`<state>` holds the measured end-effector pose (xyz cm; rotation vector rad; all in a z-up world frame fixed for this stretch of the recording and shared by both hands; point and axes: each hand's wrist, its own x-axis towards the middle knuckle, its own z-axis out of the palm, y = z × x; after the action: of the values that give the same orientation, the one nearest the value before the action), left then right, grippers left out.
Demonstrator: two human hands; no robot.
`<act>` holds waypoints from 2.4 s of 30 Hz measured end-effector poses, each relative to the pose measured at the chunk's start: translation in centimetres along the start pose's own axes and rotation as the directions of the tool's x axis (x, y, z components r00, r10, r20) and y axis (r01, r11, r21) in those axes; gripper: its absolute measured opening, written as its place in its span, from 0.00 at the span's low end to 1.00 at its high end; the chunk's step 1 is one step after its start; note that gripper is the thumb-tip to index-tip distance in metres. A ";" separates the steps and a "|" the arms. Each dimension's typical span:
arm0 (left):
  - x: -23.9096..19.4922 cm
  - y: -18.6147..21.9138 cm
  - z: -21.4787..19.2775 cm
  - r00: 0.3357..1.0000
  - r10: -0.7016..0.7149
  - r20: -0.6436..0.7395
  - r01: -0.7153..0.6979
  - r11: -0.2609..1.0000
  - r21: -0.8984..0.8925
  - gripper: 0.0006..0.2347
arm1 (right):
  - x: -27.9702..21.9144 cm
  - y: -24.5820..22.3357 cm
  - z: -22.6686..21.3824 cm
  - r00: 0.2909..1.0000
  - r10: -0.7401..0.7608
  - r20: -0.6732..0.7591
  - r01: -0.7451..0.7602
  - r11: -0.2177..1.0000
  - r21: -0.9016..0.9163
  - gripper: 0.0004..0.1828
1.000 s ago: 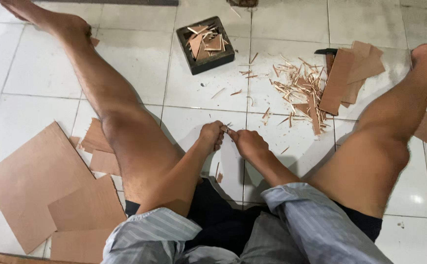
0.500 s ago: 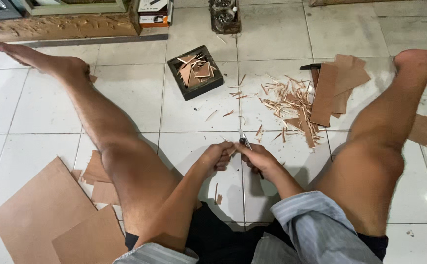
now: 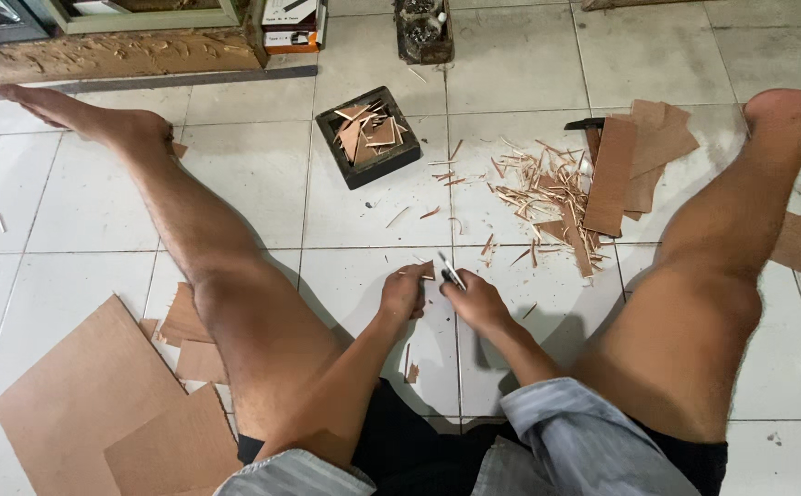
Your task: The person sits on a tiled floor and uses a knife to shave and shape small triangular wooden pieces. The person repeatedly picks up pieces, shaves their edges, and places the finished pieces into a black tray.
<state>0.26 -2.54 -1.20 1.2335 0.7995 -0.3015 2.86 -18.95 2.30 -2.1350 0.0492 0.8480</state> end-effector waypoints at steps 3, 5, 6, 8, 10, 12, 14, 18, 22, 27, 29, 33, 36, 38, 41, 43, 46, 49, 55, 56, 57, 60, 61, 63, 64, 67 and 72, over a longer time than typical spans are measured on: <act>1.3 -1.0 0.2 0.999 0.006 -0.042 -0.008 0.999 -0.043 0.09 | -3.4 -2.4 -1.0 0.999 0.042 -0.010 -0.043 0.970 -0.241 0.25; -1.4 1.0 0.8 0.997 0.047 -0.067 -0.048 0.999 -0.006 0.14 | -4.0 -2.6 -0.9 0.999 0.038 -0.014 -0.041 0.954 -0.298 0.26; -2.8 2.0 1.1 0.991 0.093 -0.096 -0.090 0.995 0.032 0.20 | -4.2 -2.7 -0.9 0.999 0.029 -0.013 -0.032 0.935 -0.353 0.29; -1.0 0.3 0.9 0.988 0.118 -0.097 -0.115 0.992 0.043 0.20 | -5.5 -3.9 -1.2 1.000 0.025 -0.010 -0.027 0.922 -0.387 0.30; 0.4 -1.0 0.8 0.984 0.146 -0.101 -0.141 0.989 0.054 0.20 | -6.5 -4.8 -1.4 1.000 0.017 -0.005 -0.017 0.907 -0.421 0.31; 1.5 -2.0 0.9 0.980 0.142 -0.140 -0.145 0.989 -0.015 0.21 | -7.3 -5.5 -1.6 0.999 -0.036 0.008 0.036 0.897 -0.440 0.32; 3.8 -3.5 0.8 0.980 0.145 -0.135 -0.147 0.989 -0.004 0.21 | -6.8 -5.0 -1.5 0.997 -0.072 0.004 0.066 0.898 -0.435 0.30; 4.2 -3.4 0.9 0.983 0.110 -0.149 -0.111 0.994 0.002 0.20 | -7.9 -5.2 -1.6 0.992 -0.128 -0.015 0.109 0.897 -0.428 0.30; 4.7 -3.7 1.0 0.984 0.098 -0.147 -0.101 0.995 -0.010 0.20 | -7.6 -4.6 -1.4 0.985 -0.170 -0.023 0.143 0.888 -0.437 0.30; 5.5 -3.9 0.8 0.988 0.088 -0.131 -0.086 0.996 0.019 0.19 | -7.7 -5.4 -1.8 0.983 -0.184 0.007 0.165 0.862 -0.479 0.28; 4.2 -3.0 0.9 0.987 0.086 -0.139 -0.082 0.996 0.033 0.18 | -8.4 -6.0 -1.8 0.983 -0.186 -0.002 0.160 0.851 -0.500 0.27; 1.7 -0.9 1.5 0.982 0.077 -0.172 -0.073 0.997 0.030 0.17 | -8.2 -5.6 -1.7 0.983 -0.183 -0.009 0.155 0.856 -0.493 0.29; 1.5 -0.9 1.4 0.979 0.107 -0.174 -0.095 0.992 0.079 0.17 | -8.5 -6.7 -1.9 0.986 -0.169 -0.009 0.145 0.874 -0.464 0.27; 5.0 -3.1 0.6 0.976 0.149 -0.161 -0.112 0.969 0.219 0.17 | -6.7 -5.4 -1.7 0.988 -0.156 -0.010 0.135 0.883 -0.449 0.29; 2.8 -1.5 0.7 0.974 0.150 -0.170 -0.093 0.948 0.303 0.17 | -5.6 -5.2 -1.3 0.992 -0.123 -0.011 0.106 0.888 -0.447 0.30; 0.5 0.1 1.0 0.976 0.105 -0.192 -0.056 0.967 0.249 0.16 | -5.2 -5.3 -1.2 0.995 -0.098 -0.010 0.082 0.883 -0.463 0.30; 0.3 0.0 0.9 0.971 0.129 -0.204 -0.068 0.957 0.280 0.16 | -4.5 -5.0 -1.1 0.992 -0.124 -0.016 0.102 0.881 -0.462 0.31; 1.6 -1.1 0.8 0.967 0.135 -0.215 -0.093 0.977 0.193 0.15 | -3.7 -4.9 -1.2 0.994 -0.110 -0.002 0.095 0.866 -0.492 0.33; 1.4 -0.6 1.2 0.966 0.095 -0.240 -0.053 0.983 0.175 0.15 | -4.1 -6.1 -1.1 0.997 -0.081 -0.012 0.064 0.860 -0.506 0.31; 1.5 -0.5 1.2 0.970 0.073 -0.230 -0.041 0.989 0.143 0.15 | -3.9 -6.0 -1.2 0.997 -0.077 -0.010 0.061 0.857 -0.512 0.32; 1.5 -0.4 1.3 0.974 0.051 -0.219 -0.027 0.993 0.111 0.15 | -3.7 -6.0 -1.3 0.997 -0.073 -0.008 0.059 0.853 -0.519 0.33; 5.6 -3.5 1.0 0.973 0.069 -0.221 -0.045 0.992 0.114 0.15 | -5.0 -7.1 -1.5 0.996 -0.090 -0.002 0.078 0.878 -0.472 0.31; 5.1 -3.4 1.4 0.972 0.082 -0.221 -0.057 0.992 0.115 0.15 | -4.6 -6.4 -1.5 0.995 -0.102 -0.008 0.086 0.877 -0.472 0.31; 4.4 -2.9 1.8 0.959 0.084 -0.272 -0.068 0.995 0.067 0.16 | -3.2 -5.2 -1.5 0.997 -0.072 0.002 0.065 0.875 -0.479 0.30; 3.8 -2.3 1.7 0.957 0.091 -0.275 -0.076 0.995 0.067 0.16 | -3.6 -5.4 -1.6 0.997 -0.081 0.002 0.072 0.874 -0.480 0.30; 2.7 -1.4 1.3 0.960 0.087 -0.268 -0.068 0.994 0.080 0.16 | -4.6 -6.1 -1.8 0.998 -0.057 0.013 0.057 0.888 -0.456 0.29; 1.4 -0.8 1.3 0.962 0.117 -0.245 -0.059 0.971 0.230 0.17 | -5.9 -7.5 -2.3 0.997 -0.076 0.023 0.077 0.857 -0.509 0.29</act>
<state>1.26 -3.74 -2.61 1.5354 0.9486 -0.1608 1.85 -17.07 11.87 -2.6097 -0.2938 0.8863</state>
